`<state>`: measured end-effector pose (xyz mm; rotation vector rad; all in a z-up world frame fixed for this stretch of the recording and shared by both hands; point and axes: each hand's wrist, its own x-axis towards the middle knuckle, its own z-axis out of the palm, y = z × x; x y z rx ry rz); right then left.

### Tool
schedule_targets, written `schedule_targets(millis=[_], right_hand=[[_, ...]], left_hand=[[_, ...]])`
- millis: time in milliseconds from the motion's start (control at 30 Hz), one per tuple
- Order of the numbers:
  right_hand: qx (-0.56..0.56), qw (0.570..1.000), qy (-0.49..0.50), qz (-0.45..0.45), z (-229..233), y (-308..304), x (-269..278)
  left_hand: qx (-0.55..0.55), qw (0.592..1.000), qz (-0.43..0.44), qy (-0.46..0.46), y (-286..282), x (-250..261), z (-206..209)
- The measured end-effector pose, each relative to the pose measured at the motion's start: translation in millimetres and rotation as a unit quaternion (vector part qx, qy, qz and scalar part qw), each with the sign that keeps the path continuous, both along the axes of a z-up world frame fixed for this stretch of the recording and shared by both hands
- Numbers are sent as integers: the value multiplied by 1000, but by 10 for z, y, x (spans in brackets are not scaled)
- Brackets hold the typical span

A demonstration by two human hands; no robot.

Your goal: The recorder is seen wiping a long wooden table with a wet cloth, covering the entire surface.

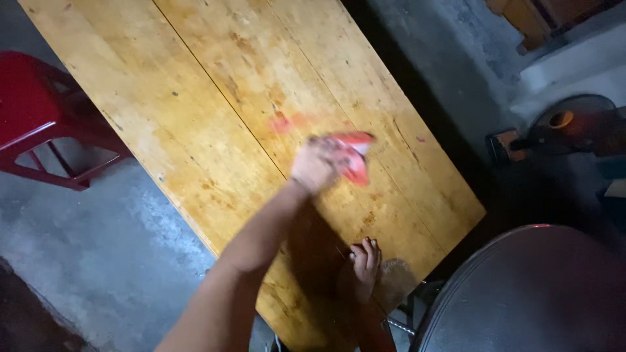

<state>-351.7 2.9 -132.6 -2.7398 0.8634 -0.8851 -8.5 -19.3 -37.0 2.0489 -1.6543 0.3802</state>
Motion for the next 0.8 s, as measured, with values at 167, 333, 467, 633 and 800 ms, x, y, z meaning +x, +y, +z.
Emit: schedule_targets(millis=[167,333,467,633,800], right_hand=[[4,1000,8,-7,192,74,102],[6,1000,5,-26,632,216,388],[46,998,21,-40,1003,378,545],[49,996,34,-64,1020,412,549],[54,997,11,-58,846,397,427]], left_hand=[[26,985,168,-11,898,1418,202],[39,939,331,-92,1958,2064,-282],[7,947,321,3,2280,1451,-429],[38,961,276,8,2329,20,-501],[131,960,123,212,2242,-1379,367]])
